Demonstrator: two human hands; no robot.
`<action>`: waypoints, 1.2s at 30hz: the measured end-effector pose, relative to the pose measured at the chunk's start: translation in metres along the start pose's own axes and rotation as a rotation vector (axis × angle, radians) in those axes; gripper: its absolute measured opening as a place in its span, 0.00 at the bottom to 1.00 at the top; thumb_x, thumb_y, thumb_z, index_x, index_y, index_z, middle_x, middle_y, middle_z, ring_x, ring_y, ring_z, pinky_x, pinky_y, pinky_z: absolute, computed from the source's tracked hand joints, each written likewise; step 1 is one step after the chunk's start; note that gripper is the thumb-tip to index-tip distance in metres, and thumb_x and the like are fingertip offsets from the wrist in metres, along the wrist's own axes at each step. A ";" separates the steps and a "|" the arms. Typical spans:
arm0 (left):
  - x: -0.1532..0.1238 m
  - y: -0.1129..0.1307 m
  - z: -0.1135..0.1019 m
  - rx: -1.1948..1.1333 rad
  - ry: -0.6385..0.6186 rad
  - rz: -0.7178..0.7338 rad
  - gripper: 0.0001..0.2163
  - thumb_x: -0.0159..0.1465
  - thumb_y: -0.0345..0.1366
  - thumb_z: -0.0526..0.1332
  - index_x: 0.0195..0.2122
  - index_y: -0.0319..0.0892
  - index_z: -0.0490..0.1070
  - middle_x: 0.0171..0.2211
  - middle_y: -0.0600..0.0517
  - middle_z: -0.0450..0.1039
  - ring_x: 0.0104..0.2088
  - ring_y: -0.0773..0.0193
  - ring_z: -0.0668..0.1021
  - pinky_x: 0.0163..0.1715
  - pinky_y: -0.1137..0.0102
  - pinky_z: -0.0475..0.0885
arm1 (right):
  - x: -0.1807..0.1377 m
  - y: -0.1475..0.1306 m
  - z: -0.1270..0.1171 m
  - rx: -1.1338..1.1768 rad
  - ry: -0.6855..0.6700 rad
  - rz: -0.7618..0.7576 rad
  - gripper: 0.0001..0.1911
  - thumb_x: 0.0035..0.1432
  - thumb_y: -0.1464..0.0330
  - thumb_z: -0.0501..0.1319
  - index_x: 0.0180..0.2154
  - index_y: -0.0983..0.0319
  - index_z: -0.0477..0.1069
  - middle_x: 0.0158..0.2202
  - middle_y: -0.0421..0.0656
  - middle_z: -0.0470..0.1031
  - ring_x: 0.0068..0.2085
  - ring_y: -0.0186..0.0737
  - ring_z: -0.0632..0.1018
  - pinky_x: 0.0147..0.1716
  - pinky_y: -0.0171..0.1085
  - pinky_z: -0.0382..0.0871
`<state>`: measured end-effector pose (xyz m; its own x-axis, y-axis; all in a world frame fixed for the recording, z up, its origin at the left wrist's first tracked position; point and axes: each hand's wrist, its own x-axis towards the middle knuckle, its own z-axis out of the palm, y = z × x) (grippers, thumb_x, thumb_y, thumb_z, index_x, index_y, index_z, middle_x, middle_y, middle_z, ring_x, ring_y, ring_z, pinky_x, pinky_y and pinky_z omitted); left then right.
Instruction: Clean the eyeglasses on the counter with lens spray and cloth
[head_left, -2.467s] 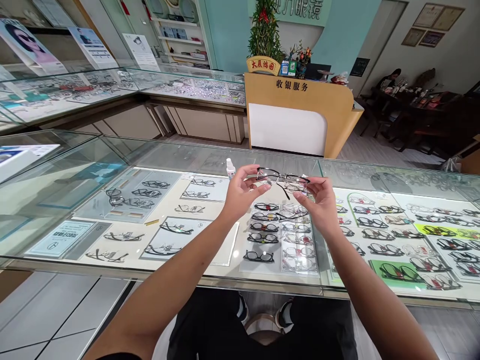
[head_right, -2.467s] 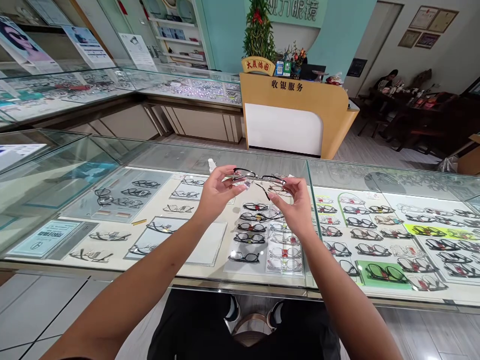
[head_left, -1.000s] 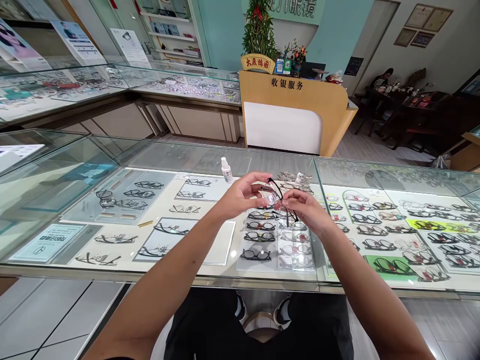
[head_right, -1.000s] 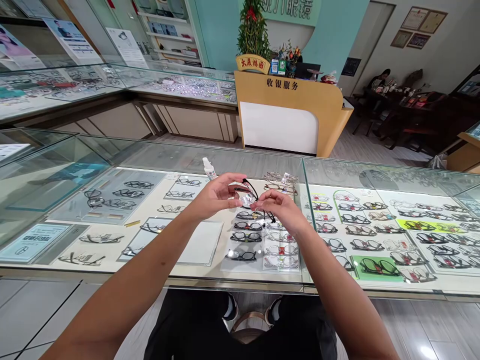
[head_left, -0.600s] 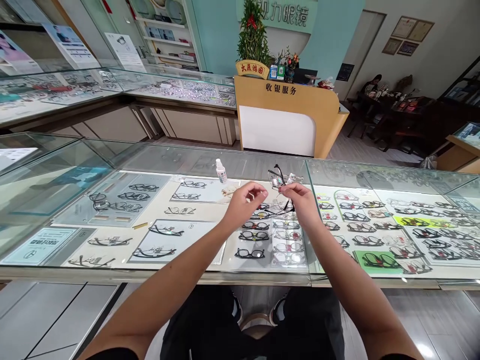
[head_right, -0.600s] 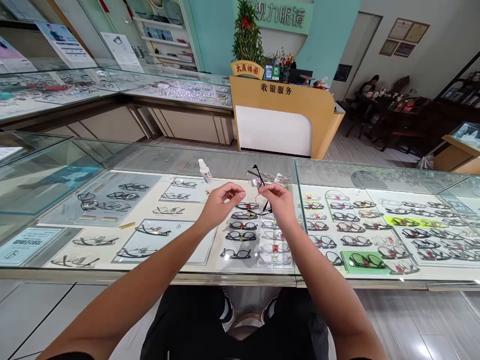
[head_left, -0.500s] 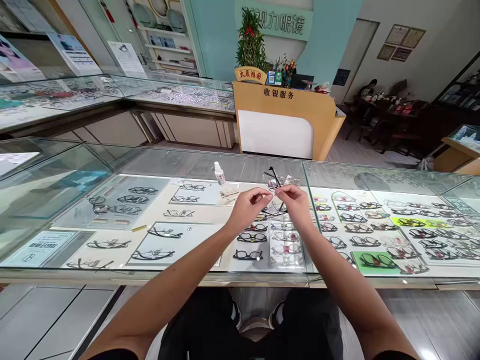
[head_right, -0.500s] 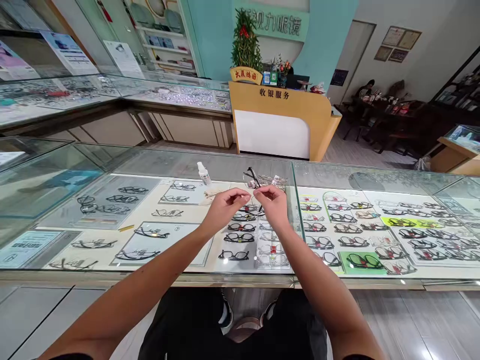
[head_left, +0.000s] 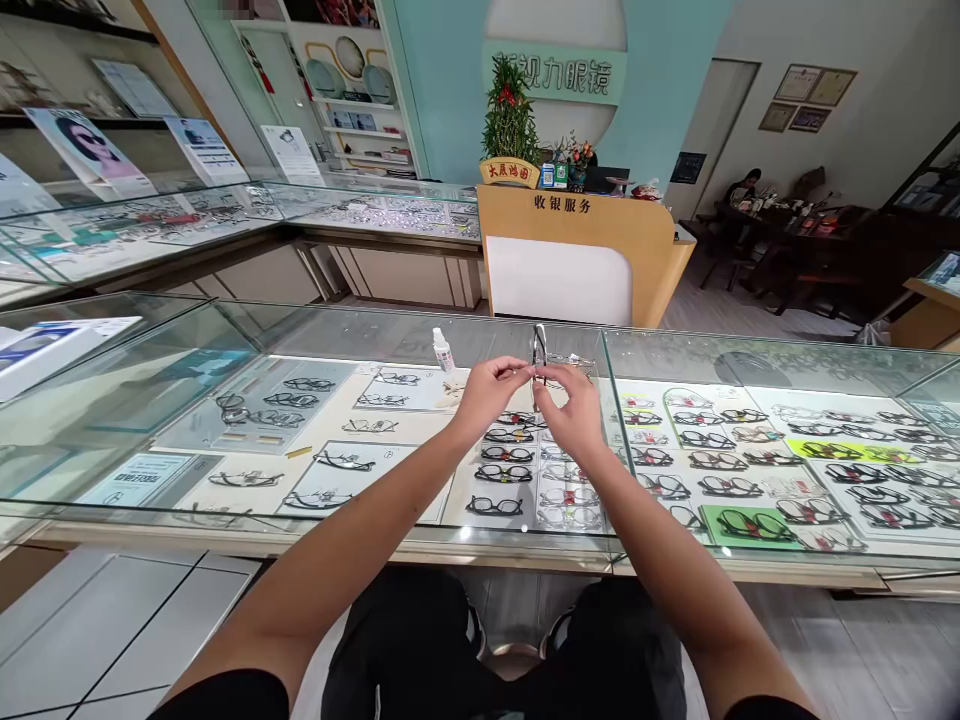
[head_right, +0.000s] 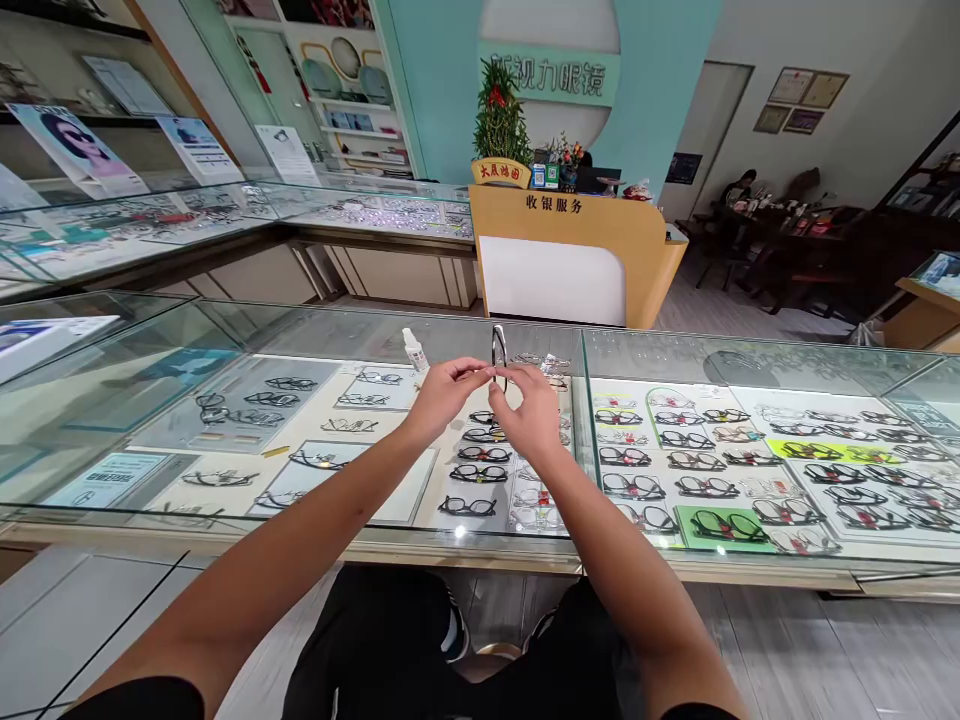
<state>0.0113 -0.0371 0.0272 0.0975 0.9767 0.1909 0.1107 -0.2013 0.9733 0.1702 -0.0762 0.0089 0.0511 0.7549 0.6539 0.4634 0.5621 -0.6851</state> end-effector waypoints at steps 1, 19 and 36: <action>0.003 0.001 0.000 0.022 -0.009 0.010 0.19 0.57 0.54 0.74 0.37 0.42 0.84 0.24 0.55 0.69 0.27 0.67 0.67 0.28 0.69 0.60 | 0.001 0.000 -0.001 0.005 0.000 0.007 0.09 0.67 0.65 0.63 0.45 0.55 0.82 0.48 0.47 0.86 0.52 0.51 0.83 0.56 0.52 0.75; 0.091 0.008 0.043 1.265 -0.764 0.389 0.11 0.67 0.37 0.60 0.41 0.44 0.83 0.43 0.44 0.86 0.42 0.52 0.82 0.37 0.64 0.67 | 0.042 0.066 -0.047 0.231 0.570 0.341 0.09 0.63 0.63 0.64 0.38 0.56 0.64 0.35 0.37 0.70 0.32 0.36 0.68 0.36 0.39 0.66; 0.094 -0.015 0.061 1.218 -0.799 0.346 0.08 0.66 0.35 0.63 0.39 0.44 0.83 0.42 0.44 0.85 0.44 0.51 0.82 0.41 0.65 0.69 | 0.044 0.068 -0.042 0.252 0.536 0.351 0.09 0.65 0.62 0.62 0.39 0.56 0.63 0.33 0.36 0.70 0.34 0.38 0.73 0.38 0.40 0.67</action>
<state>0.0789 0.0531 0.0228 0.7468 0.6529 -0.1263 0.6648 -0.7375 0.1185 0.2411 -0.0191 0.0045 0.6215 0.6713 0.4037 0.1229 0.4255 -0.8966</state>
